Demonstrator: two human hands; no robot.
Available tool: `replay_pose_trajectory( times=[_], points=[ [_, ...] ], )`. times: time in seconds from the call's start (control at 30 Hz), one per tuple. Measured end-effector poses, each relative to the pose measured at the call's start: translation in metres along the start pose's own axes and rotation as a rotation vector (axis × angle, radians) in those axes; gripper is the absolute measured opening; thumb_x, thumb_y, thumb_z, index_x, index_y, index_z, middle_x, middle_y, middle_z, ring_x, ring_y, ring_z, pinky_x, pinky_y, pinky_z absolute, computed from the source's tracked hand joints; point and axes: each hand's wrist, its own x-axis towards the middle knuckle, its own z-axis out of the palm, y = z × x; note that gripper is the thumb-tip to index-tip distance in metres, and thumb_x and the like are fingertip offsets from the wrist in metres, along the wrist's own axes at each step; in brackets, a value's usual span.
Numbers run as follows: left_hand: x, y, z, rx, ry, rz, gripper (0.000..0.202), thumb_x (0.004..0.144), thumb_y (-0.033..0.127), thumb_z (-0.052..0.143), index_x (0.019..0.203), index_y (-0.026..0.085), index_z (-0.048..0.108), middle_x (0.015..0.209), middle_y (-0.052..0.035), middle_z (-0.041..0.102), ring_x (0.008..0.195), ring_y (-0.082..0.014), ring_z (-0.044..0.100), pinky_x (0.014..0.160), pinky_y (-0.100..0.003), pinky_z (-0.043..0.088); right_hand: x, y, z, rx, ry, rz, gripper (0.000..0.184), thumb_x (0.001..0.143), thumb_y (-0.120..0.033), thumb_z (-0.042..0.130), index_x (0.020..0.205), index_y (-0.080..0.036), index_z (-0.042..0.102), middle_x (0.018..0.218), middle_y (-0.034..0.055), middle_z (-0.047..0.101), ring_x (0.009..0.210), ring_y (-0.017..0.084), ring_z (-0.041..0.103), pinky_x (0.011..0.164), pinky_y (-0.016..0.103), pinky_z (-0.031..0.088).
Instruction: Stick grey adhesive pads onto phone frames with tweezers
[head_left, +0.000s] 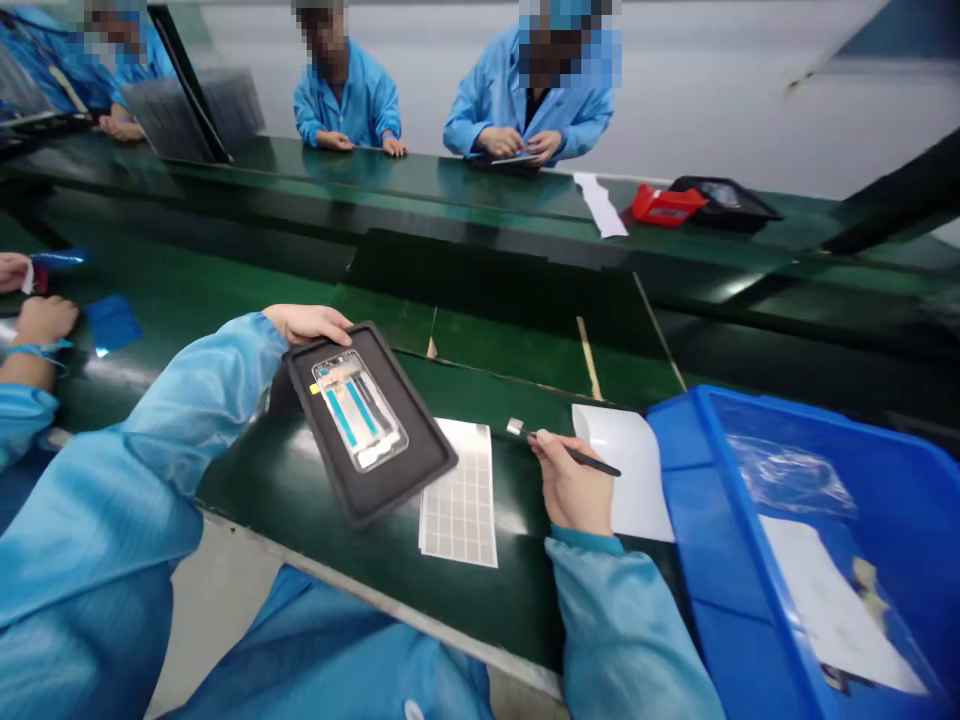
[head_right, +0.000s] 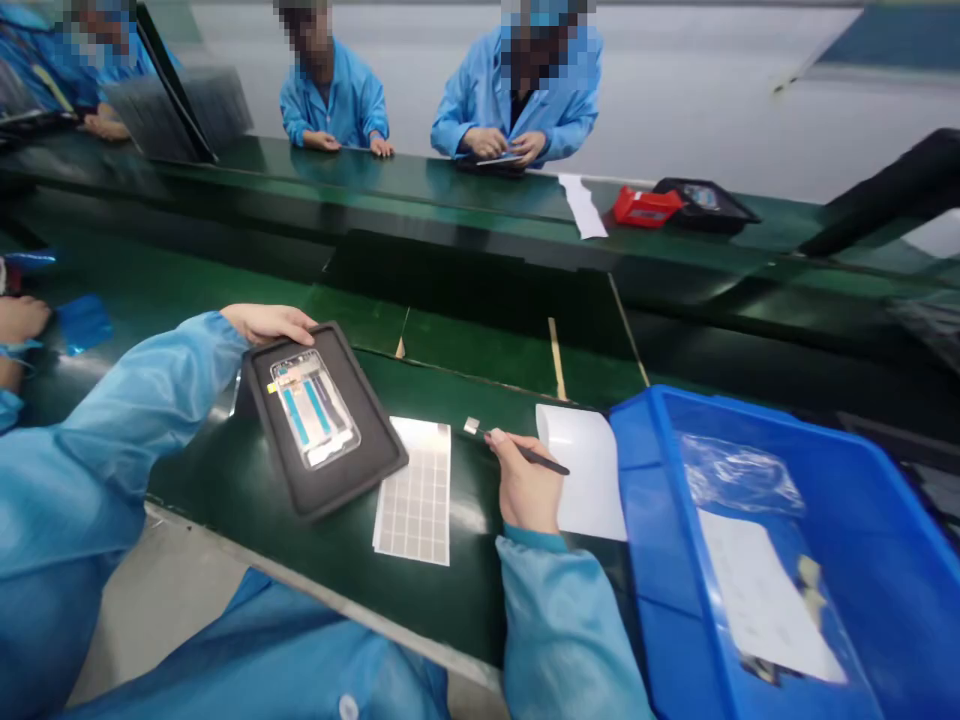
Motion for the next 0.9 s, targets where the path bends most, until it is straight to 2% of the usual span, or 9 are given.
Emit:
replay_pose_trajectory(
  times=[0.13, 0.23, 0.33, 0.47, 0.53, 0.6, 0.67, 0.77, 0.9],
  points=[
    [0.017, -0.008, 0.035, 0.310, -0.327, -0.054, 0.033, 0.058, 0.017, 0.084, 0.090, 0.013, 0.074, 0.076, -0.0055, 0.072, 0.071, -0.0241, 0.069, 0.072, -0.033, 0.059, -0.004, -0.001, 0.001, -0.043, -0.024, 0.002, 0.035, 0.055, -0.031, 0.097, 0.069, -0.017, 0.068, 0.069, 0.0028, 0.069, 0.069, 0.016, 0.069, 0.071, 0.025, 0.060],
    [0.028, -0.011, 0.061, 0.545, -0.448, 0.011, 0.029, 0.064, 0.022, 0.077, 0.092, 0.015, 0.074, 0.080, -0.0033, 0.072, 0.073, -0.0222, 0.067, 0.075, -0.031, 0.056, -0.007, -0.001, 0.003, -0.073, -0.024, -0.009, 0.035, 0.055, -0.031, 0.097, 0.069, -0.018, 0.067, 0.068, 0.0017, 0.069, 0.068, 0.015, 0.068, 0.071, 0.025, 0.060],
    [0.032, -0.016, 0.079, 0.744, -0.386, 0.173, 0.029, 0.073, 0.023, 0.068, 0.101, 0.017, 0.072, 0.092, -0.0038, 0.073, 0.084, -0.0226, 0.066, 0.084, -0.032, 0.052, -0.007, -0.001, 0.004, -0.120, -0.018, -0.023, 0.035, 0.055, -0.032, 0.096, 0.068, -0.018, 0.066, 0.067, 0.0005, 0.068, 0.067, 0.015, 0.068, 0.072, 0.027, 0.060],
    [0.016, -0.030, 0.084, 0.877, -0.109, 0.438, 0.047, 0.082, 0.020, 0.058, 0.128, 0.015, 0.060, 0.133, -0.0124, 0.058, 0.122, -0.0286, 0.052, 0.106, -0.038, 0.038, -0.013, -0.009, 0.010, -0.173, -0.017, -0.026, 0.034, 0.055, -0.031, 0.096, 0.067, -0.018, 0.067, 0.065, 0.0005, 0.067, 0.066, 0.015, 0.067, 0.070, 0.025, 0.059],
    [-0.004, -0.042, 0.079, 0.963, 0.095, 0.568, 0.041, 0.086, 0.023, 0.055, 0.126, 0.014, 0.059, 0.127, -0.0130, 0.060, 0.118, -0.0275, 0.054, 0.099, -0.036, 0.040, -0.023, -0.016, 0.017, -0.187, -0.045, -0.033, 0.034, 0.057, -0.032, 0.096, 0.068, -0.018, 0.067, 0.065, 0.0004, 0.067, 0.066, 0.015, 0.067, 0.070, 0.027, 0.058],
    [-0.028, -0.055, 0.070, 1.057, 0.200, 0.588, 0.025, 0.089, 0.029, 0.055, 0.108, 0.017, 0.064, 0.097, -0.0068, 0.068, 0.090, -0.0218, 0.062, 0.078, -0.030, 0.044, -0.037, -0.022, 0.029, -0.212, -0.101, -0.025, 0.033, 0.060, -0.034, 0.096, 0.070, -0.019, 0.067, 0.065, 0.0000, 0.066, 0.066, 0.017, 0.067, 0.070, 0.030, 0.058],
    [-0.050, -0.069, 0.062, 1.119, 0.147, 0.451, 0.021, 0.089, 0.040, 0.060, 0.089, 0.020, 0.065, 0.073, -0.0006, 0.064, 0.066, -0.0171, 0.058, 0.060, -0.027, 0.037, -0.053, -0.027, 0.045, -0.263, -0.173, 0.008, 0.033, 0.062, -0.035, 0.096, 0.070, -0.019, 0.067, 0.066, -0.0001, 0.066, 0.064, 0.017, 0.065, 0.068, 0.031, 0.056],
    [-0.069, -0.091, 0.055, 1.154, -0.010, 0.249, 0.039, 0.086, 0.056, 0.065, 0.069, 0.020, 0.060, 0.062, 0.0007, 0.061, 0.056, -0.0160, 0.053, 0.053, -0.027, 0.030, -0.076, -0.028, 0.073, -0.361, -0.326, 0.051, 0.032, 0.064, -0.036, 0.095, 0.070, -0.020, 0.069, 0.068, 0.0005, 0.067, 0.063, 0.017, 0.063, 0.061, 0.028, 0.052],
    [-0.066, -0.113, 0.061, 1.015, -0.137, 0.247, 0.047, 0.087, 0.060, 0.062, 0.062, 0.020, 0.058, 0.059, 0.0007, 0.061, 0.054, -0.0156, 0.054, 0.053, -0.027, 0.032, -0.094, -0.024, 0.106, -0.487, -0.506, 0.067, 0.030, 0.069, -0.040, 0.092, 0.069, -0.019, 0.070, 0.065, 0.0007, 0.065, 0.059, 0.016, 0.059, 0.056, 0.026, 0.047]
  ],
)
